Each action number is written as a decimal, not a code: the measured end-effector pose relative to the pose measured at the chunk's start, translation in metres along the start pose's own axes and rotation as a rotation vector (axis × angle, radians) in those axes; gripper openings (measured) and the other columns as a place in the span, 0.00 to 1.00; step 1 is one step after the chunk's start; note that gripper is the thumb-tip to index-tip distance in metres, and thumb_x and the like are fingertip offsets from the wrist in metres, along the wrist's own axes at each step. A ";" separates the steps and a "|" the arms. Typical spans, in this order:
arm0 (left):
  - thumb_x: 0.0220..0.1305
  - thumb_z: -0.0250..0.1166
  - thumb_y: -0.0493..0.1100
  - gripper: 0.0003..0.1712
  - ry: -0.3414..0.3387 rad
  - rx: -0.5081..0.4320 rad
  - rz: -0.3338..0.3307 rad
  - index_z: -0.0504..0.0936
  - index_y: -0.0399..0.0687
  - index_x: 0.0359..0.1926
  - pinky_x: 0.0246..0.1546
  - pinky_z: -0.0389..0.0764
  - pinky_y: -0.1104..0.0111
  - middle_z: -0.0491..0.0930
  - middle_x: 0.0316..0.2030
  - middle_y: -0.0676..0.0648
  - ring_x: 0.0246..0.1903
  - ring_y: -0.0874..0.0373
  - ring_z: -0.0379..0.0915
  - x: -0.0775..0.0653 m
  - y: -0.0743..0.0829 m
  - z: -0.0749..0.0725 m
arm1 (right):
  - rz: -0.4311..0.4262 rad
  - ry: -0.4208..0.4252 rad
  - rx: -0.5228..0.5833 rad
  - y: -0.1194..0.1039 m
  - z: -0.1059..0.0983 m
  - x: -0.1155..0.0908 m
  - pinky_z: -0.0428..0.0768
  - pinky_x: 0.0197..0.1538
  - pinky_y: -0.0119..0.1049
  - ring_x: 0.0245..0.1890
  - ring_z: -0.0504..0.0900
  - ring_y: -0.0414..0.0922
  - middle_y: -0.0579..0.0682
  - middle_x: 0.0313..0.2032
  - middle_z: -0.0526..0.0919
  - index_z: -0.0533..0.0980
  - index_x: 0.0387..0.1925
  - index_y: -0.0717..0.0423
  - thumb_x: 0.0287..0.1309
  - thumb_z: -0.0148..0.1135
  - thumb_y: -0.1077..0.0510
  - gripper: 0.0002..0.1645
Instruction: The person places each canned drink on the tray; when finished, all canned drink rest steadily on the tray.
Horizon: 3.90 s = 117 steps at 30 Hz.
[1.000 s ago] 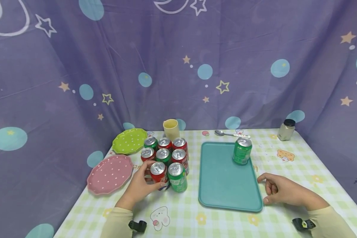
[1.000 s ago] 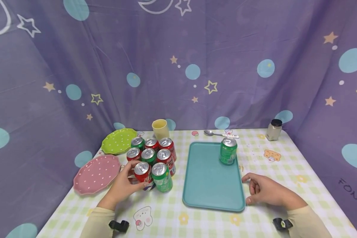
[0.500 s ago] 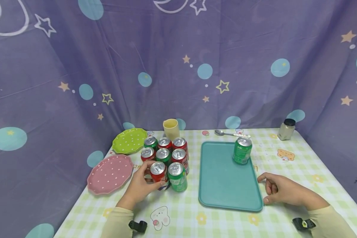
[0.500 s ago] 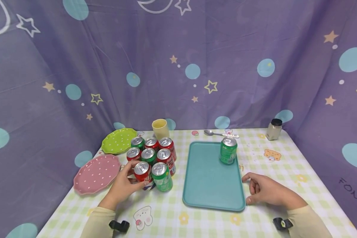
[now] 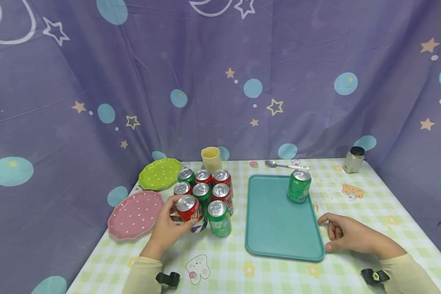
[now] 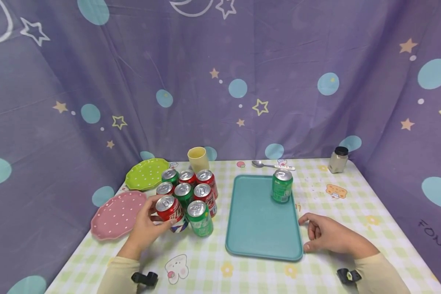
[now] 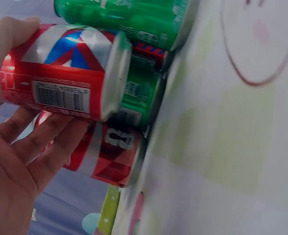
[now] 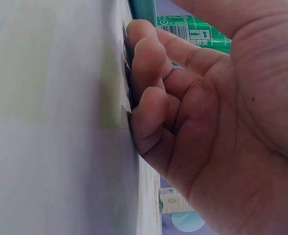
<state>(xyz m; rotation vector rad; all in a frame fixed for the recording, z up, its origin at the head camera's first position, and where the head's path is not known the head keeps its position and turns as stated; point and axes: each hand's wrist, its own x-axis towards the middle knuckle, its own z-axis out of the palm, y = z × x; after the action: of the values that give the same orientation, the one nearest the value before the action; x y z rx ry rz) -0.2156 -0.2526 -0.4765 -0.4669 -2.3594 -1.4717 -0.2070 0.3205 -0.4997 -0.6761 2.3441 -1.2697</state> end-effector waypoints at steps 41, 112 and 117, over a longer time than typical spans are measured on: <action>0.59 0.80 0.40 0.40 0.103 -0.258 0.121 0.73 0.58 0.69 0.46 0.88 0.58 0.77 0.59 0.50 0.52 0.50 0.80 0.065 0.126 0.112 | 0.024 0.005 -0.033 -0.003 -0.001 0.000 0.75 0.27 0.35 0.24 0.72 0.39 0.54 0.32 0.78 0.71 0.63 0.65 0.56 0.81 0.52 0.40; 0.59 0.81 0.45 0.43 0.007 0.010 -0.204 0.70 0.60 0.72 0.54 0.81 0.63 0.78 0.58 0.51 0.51 0.59 0.77 0.113 0.078 0.283 | 0.031 0.010 -0.020 -0.002 -0.001 0.001 0.74 0.27 0.34 0.24 0.72 0.40 0.52 0.32 0.78 0.70 0.64 0.64 0.57 0.80 0.55 0.39; 0.59 0.81 0.47 0.43 0.007 0.043 -0.205 0.70 0.62 0.72 0.54 0.81 0.63 0.78 0.59 0.51 0.51 0.59 0.77 0.113 0.079 0.283 | 0.028 0.008 -0.025 -0.002 -0.002 0.002 0.75 0.28 0.34 0.24 0.73 0.40 0.52 0.32 0.79 0.70 0.64 0.64 0.57 0.80 0.54 0.39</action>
<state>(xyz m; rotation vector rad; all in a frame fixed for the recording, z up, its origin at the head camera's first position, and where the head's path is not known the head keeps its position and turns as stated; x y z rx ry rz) -0.3092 0.0478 -0.4828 -0.2141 -2.4901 -1.5004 -0.2088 0.3197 -0.4972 -0.6450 2.3717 -1.2353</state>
